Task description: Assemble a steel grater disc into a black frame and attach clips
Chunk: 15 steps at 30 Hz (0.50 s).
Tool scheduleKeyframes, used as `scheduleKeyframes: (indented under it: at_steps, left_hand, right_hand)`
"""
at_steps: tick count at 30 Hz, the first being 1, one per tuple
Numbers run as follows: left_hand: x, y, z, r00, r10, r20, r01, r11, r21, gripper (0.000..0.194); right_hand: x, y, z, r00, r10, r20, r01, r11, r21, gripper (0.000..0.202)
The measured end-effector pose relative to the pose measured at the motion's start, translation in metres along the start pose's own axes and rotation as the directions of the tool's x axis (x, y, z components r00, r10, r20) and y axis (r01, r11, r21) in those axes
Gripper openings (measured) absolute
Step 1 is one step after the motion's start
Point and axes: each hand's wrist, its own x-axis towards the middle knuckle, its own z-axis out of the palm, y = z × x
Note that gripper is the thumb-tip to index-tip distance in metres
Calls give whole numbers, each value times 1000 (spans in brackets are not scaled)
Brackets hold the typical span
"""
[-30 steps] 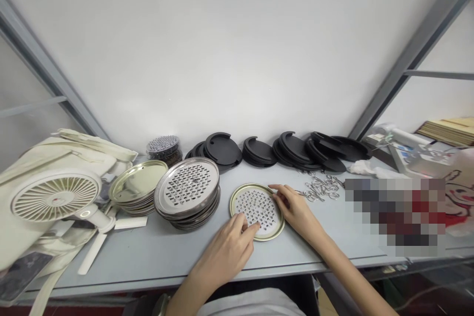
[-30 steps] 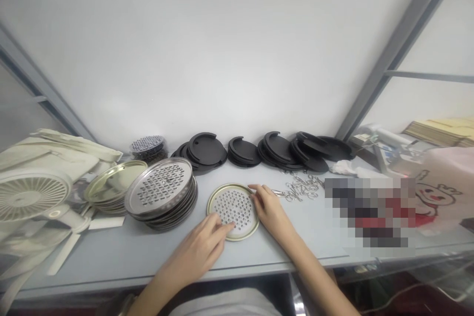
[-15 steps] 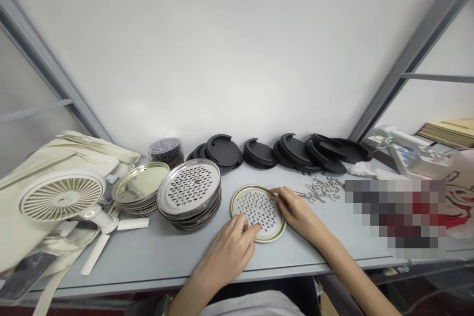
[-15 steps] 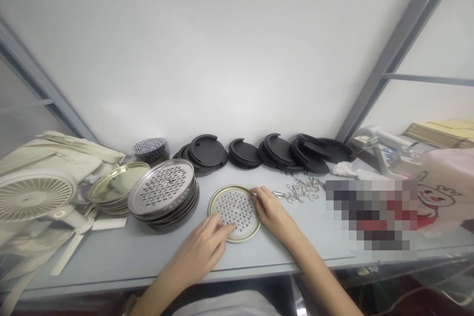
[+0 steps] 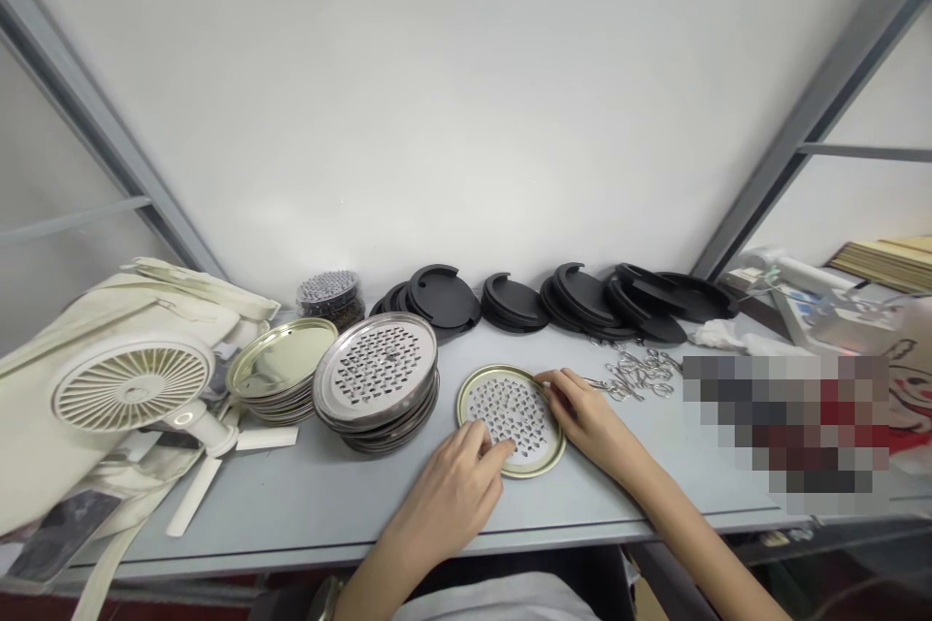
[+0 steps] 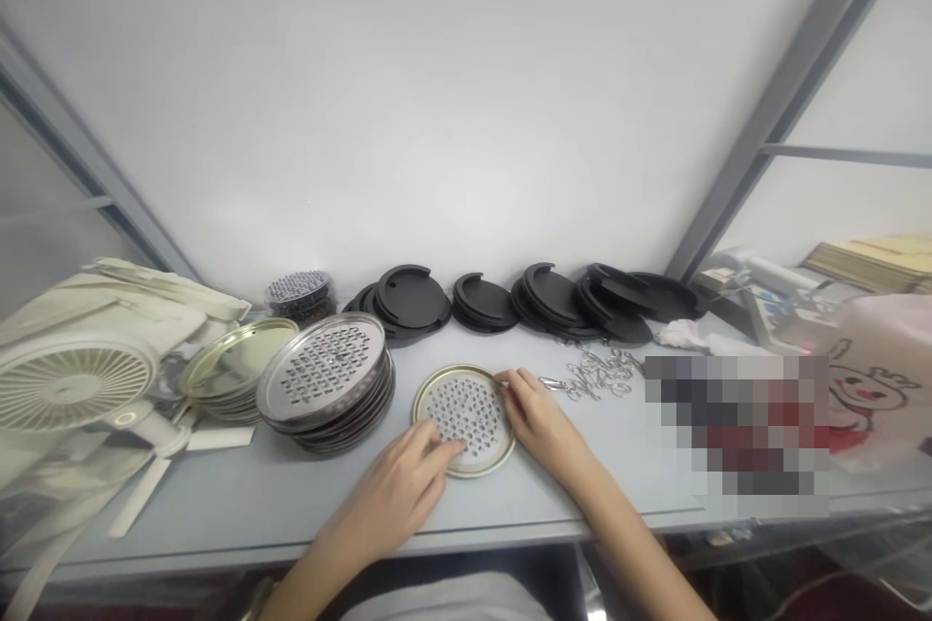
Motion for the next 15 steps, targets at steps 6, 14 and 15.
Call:
scheduleKeyframes:
  at_steps: [6, 14, 15]
  left_hand:
    - [0, 0, -1, 999, 13, 30, -13, 1000, -2, 29]
    - [0, 0, 0, 999, -4, 41, 4, 1000, -1, 28]
    - [0, 0, 0, 999, -5, 41, 5, 1000, -1, 28]
  right_hand:
    - [-1, -1, 1, 1000, 24, 14, -24, 1000, -1, 24]
    - [-1, -11, -3, 994, -100, 36, 101, 995, -17, 23]
    - [-1, -12, -3, 993, -102, 64, 102, 995, -1, 24]
